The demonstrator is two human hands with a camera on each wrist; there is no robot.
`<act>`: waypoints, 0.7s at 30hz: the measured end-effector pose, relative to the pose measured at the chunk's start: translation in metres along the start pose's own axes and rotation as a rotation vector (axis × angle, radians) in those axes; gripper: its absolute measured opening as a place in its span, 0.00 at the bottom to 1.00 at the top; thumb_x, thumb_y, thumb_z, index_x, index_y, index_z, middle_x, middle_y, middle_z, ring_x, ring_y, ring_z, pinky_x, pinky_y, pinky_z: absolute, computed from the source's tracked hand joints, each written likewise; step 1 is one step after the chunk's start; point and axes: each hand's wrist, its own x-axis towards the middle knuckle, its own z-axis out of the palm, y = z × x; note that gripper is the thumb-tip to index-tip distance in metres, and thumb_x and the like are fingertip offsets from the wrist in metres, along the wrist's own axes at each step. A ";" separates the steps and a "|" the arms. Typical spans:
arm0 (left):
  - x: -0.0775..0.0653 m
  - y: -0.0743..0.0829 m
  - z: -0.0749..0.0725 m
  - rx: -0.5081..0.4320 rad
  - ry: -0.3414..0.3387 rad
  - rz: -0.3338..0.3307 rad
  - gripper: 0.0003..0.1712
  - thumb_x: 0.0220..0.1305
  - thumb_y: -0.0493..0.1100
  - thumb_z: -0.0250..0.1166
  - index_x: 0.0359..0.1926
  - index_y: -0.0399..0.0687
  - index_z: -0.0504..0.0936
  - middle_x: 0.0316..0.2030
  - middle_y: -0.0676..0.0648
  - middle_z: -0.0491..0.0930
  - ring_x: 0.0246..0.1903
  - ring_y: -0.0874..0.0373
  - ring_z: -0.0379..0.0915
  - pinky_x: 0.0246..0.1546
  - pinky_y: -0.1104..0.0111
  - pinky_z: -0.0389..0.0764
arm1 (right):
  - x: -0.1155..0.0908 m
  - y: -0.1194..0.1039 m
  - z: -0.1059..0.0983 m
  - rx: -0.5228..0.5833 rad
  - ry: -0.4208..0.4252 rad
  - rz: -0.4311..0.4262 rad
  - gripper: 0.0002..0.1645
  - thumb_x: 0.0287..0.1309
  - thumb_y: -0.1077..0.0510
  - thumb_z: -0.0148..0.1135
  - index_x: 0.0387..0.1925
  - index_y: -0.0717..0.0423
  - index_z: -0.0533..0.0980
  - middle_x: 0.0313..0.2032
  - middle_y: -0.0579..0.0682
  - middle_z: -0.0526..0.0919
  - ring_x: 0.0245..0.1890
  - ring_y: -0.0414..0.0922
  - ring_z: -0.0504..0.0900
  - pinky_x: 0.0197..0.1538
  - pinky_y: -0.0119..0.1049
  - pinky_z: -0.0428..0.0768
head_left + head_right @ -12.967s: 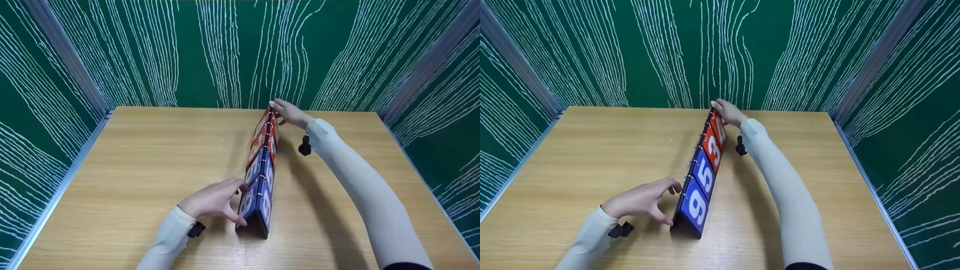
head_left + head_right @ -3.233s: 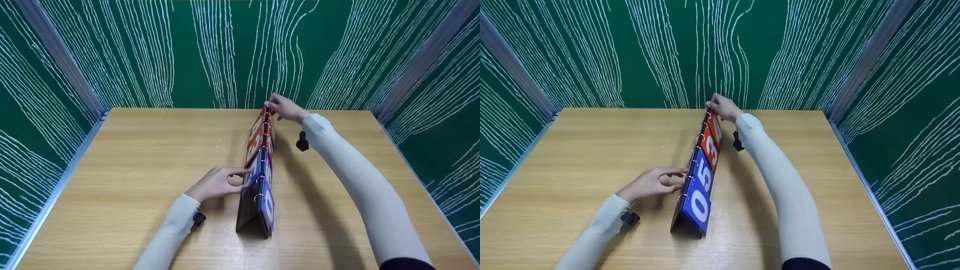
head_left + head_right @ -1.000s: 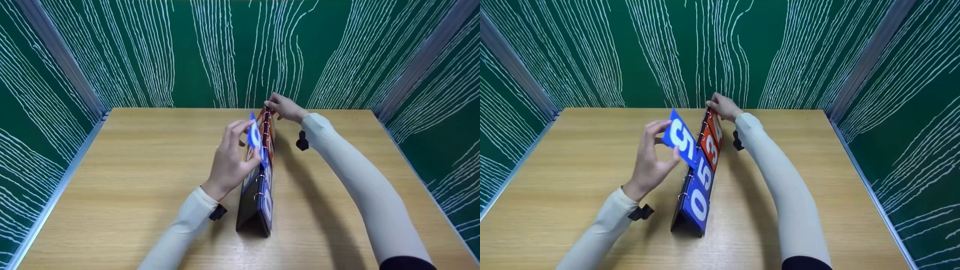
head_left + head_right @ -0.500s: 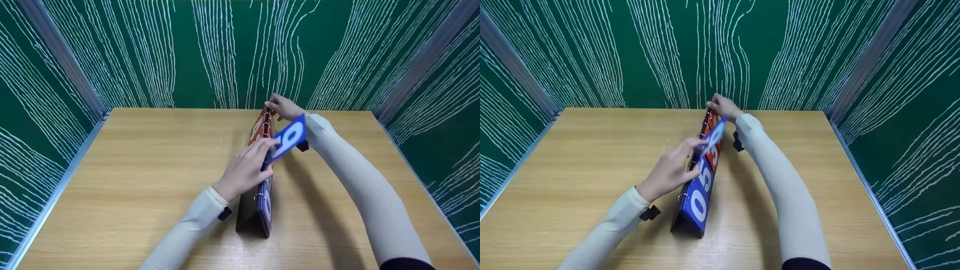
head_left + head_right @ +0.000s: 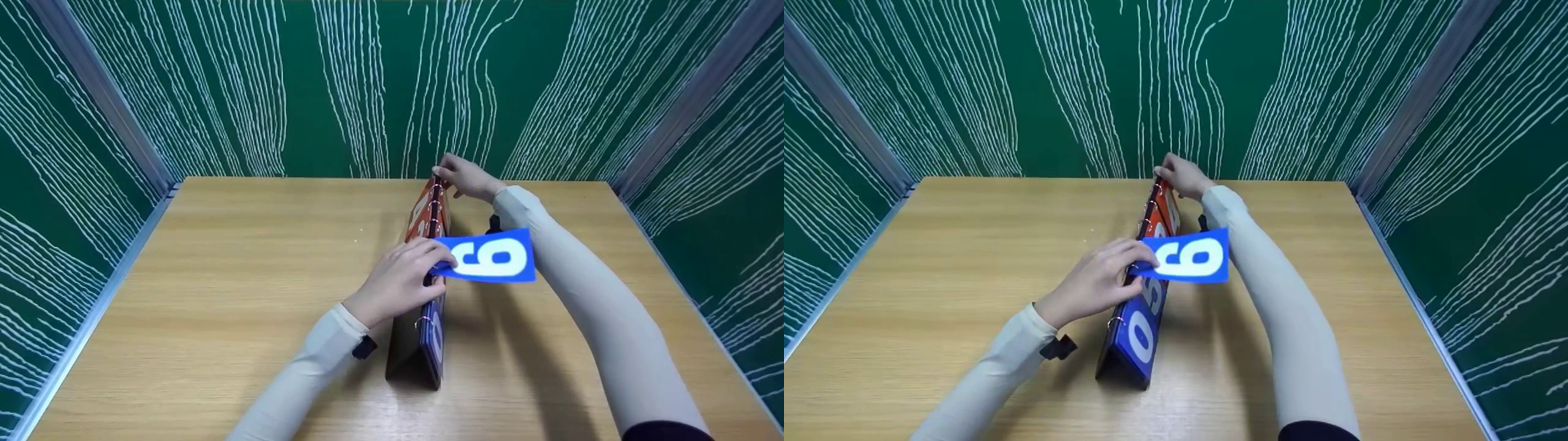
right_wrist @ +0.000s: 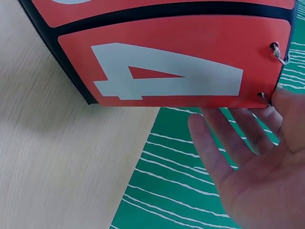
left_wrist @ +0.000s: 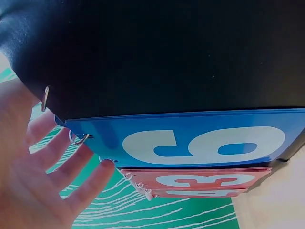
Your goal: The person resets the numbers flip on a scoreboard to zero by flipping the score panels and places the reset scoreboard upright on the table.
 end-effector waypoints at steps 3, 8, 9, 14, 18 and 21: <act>0.000 0.000 -0.001 -0.014 -0.013 0.000 0.16 0.66 0.47 0.63 0.54 0.55 0.82 0.58 0.51 0.82 0.60 0.56 0.74 0.66 0.59 0.75 | 0.000 0.000 0.000 -0.004 -0.007 -0.013 0.18 0.79 0.43 0.43 0.51 0.52 0.67 0.53 0.56 0.77 0.53 0.48 0.76 0.58 0.52 0.77; 0.000 0.000 -0.001 -0.019 -0.016 0.000 0.17 0.67 0.47 0.63 0.56 0.56 0.81 0.59 0.51 0.81 0.61 0.56 0.73 0.67 0.59 0.74 | 0.000 0.001 -0.002 -0.012 -0.023 -0.010 0.18 0.79 0.43 0.43 0.52 0.52 0.67 0.54 0.57 0.77 0.55 0.50 0.76 0.61 0.53 0.77; -0.001 0.000 -0.001 -0.018 -0.013 0.002 0.17 0.67 0.47 0.63 0.56 0.56 0.81 0.60 0.51 0.80 0.61 0.56 0.73 0.67 0.59 0.75 | 0.000 0.001 -0.003 -0.012 -0.024 -0.011 0.18 0.79 0.43 0.43 0.51 0.52 0.67 0.54 0.57 0.77 0.56 0.50 0.76 0.61 0.53 0.77; -0.001 -0.001 0.001 -0.028 0.002 0.002 0.17 0.66 0.46 0.63 0.56 0.57 0.80 0.61 0.51 0.80 0.60 0.55 0.74 0.67 0.59 0.75 | 0.003 0.007 -0.004 0.010 -0.025 -0.040 0.19 0.78 0.43 0.45 0.52 0.52 0.68 0.54 0.56 0.77 0.56 0.50 0.76 0.62 0.53 0.77; 0.000 -0.001 0.001 -0.040 -0.008 -0.005 0.17 0.65 0.45 0.64 0.55 0.57 0.80 0.60 0.51 0.80 0.59 0.55 0.73 0.66 0.59 0.75 | 0.004 0.011 -0.005 0.036 -0.035 -0.051 0.22 0.77 0.41 0.46 0.56 0.53 0.69 0.55 0.55 0.77 0.58 0.50 0.75 0.63 0.53 0.76; 0.001 -0.002 0.000 -0.046 -0.024 -0.005 0.16 0.65 0.45 0.64 0.53 0.56 0.81 0.58 0.52 0.80 0.59 0.56 0.73 0.64 0.60 0.76 | 0.006 0.015 -0.005 0.035 -0.032 -0.062 0.23 0.77 0.40 0.46 0.56 0.53 0.70 0.56 0.56 0.77 0.59 0.50 0.75 0.63 0.52 0.76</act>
